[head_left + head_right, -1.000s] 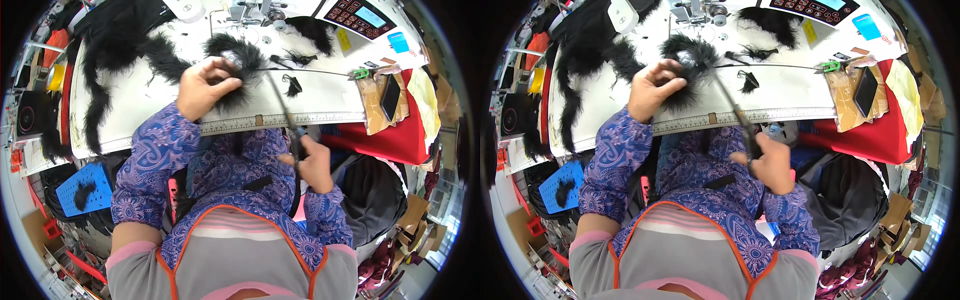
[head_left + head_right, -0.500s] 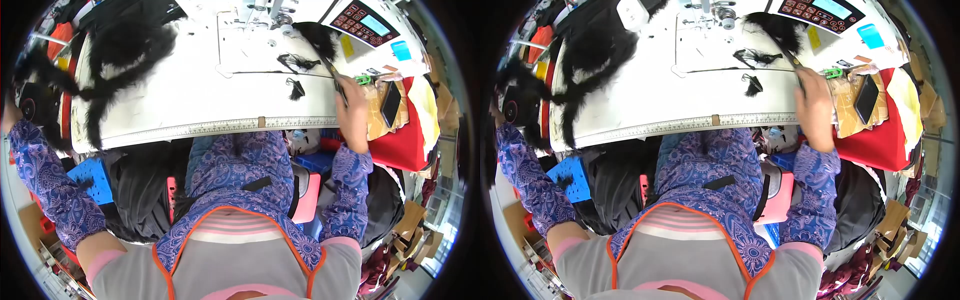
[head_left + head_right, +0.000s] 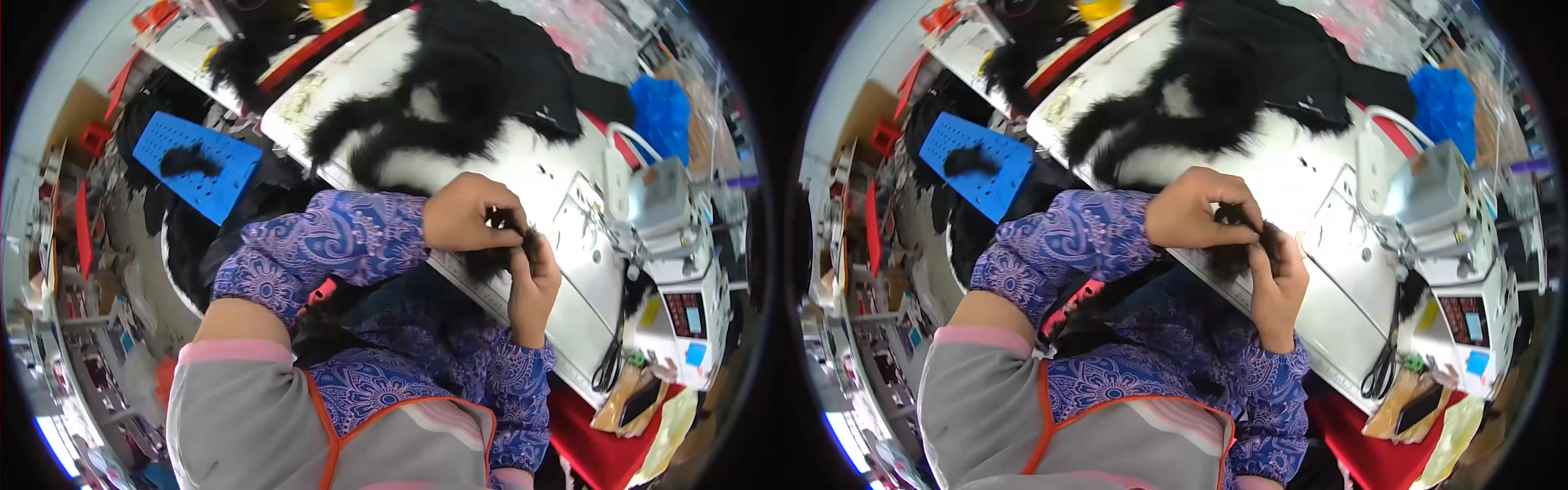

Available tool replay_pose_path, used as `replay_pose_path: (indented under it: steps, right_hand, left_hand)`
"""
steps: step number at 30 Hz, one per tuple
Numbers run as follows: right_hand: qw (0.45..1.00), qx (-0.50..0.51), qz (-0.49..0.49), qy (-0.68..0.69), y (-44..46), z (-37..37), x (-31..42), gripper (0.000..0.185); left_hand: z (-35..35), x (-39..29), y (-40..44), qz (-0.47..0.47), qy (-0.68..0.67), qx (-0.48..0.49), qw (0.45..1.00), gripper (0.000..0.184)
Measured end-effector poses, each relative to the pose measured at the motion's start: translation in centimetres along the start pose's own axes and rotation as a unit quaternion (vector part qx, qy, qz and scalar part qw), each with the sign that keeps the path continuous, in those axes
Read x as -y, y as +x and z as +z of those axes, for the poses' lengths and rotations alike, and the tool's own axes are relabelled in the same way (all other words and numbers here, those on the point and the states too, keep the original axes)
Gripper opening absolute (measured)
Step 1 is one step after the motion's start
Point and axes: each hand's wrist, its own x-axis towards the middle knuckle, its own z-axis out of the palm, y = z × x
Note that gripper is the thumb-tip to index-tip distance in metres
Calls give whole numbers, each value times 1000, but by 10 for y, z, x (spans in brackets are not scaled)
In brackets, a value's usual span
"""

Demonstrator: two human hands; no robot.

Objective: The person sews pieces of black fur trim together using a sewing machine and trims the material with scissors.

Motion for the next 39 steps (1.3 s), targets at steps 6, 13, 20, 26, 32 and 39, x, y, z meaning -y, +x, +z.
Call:
replay_pose_path:
  steps: [6,13,20,26,32,39]
  right_hand:
    - [982,-27,-32,-184,-4,-21,-14,20]
    - [954,-62,-80,-282,-26,-55,-36,20]
    - [939,-103,-100,-314,-33,-47,-48,13]
    - [911,-21,-183,-368,-26,-40,-35,7]
    - [908,-14,-168,-383,-24,-41,-32,15]
    - [910,-29,-168,-378,-21,-35,-28,19]
  left_hand:
    - [-98,41,9,10,97,-184,978,17]
    - [-327,166,-2,-259,264,-300,880,30]
    - [-371,262,95,-166,306,-68,935,34]
    - [-385,323,170,-388,374,-141,831,55]
    - [-367,326,191,-493,276,-216,796,64]
    - [-442,300,203,-1,76,-379,922,35]
